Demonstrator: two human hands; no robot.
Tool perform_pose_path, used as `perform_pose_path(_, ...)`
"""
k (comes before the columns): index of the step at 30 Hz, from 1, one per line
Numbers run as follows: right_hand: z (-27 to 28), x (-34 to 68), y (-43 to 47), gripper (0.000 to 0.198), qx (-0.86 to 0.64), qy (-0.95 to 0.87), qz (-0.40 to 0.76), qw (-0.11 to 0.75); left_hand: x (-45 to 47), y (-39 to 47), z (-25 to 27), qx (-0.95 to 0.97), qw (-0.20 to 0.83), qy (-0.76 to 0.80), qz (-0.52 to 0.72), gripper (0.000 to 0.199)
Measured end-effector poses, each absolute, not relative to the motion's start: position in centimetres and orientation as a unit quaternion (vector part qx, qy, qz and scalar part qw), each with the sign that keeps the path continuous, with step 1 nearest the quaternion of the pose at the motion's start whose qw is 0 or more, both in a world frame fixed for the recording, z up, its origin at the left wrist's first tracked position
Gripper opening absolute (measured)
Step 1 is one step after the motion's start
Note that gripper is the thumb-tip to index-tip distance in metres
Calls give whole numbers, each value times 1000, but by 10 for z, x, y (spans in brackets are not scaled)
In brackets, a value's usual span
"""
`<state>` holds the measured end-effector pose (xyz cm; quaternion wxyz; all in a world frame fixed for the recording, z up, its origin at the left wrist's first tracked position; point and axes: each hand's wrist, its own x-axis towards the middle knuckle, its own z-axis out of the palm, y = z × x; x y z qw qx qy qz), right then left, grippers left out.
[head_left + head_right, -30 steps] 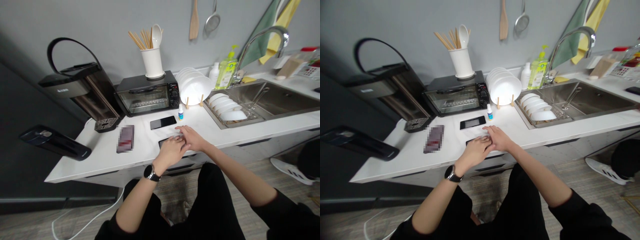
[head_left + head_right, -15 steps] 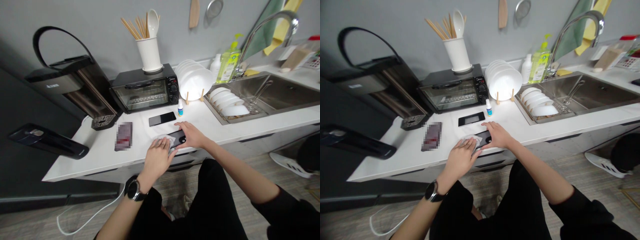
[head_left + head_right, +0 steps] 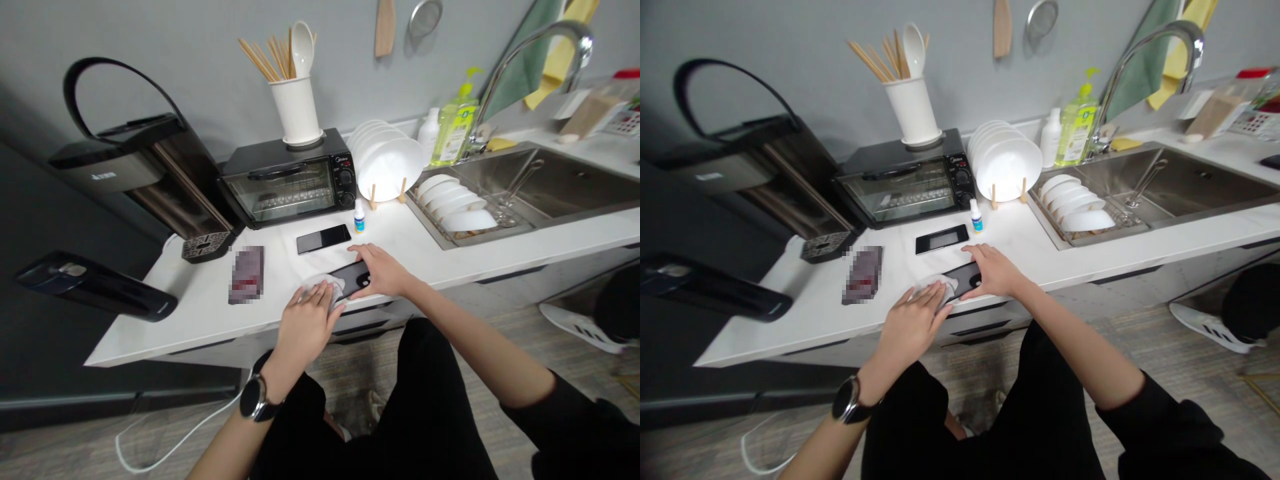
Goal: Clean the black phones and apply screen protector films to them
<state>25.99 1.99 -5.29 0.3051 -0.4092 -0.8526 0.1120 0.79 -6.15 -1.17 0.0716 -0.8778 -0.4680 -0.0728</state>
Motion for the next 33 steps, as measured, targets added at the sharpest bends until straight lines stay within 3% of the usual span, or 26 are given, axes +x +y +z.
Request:
perform_pose_path(4,-55,261,22,106,-401,-859,99,302,28,-48,-11,-886,63,-454,-73,58)
perform_pose_path(10,-59,266,22,66,-396,-865,90,293,83,-19,-13,-924,-27,-364,-111,51)
perform_pose_path(14,-58,263,20,87,-407,-855,107,302,50,-32,-13,-928,-36,-355,-107,51)
perform_pose_path(17,-56,261,20,110,-413,-849,113,309,9,-48,-8,-910,-2,-408,-74,55)
perform_pose_path(19,-55,260,19,115,-414,-848,116,310,-9,-55,-5,-900,25,-432,-57,55)
perform_pose_path(24,-56,261,21,109,-405,-855,107,306,11,-46,-7,-909,36,-411,-55,58)
perform_pose_path(30,-63,266,26,85,-384,-866,108,301,71,-8,-19,-944,-50,-309,-104,47)
perform_pose_path(33,-64,267,26,86,-395,-861,114,298,70,-4,-21,-948,-69,-290,-110,45)
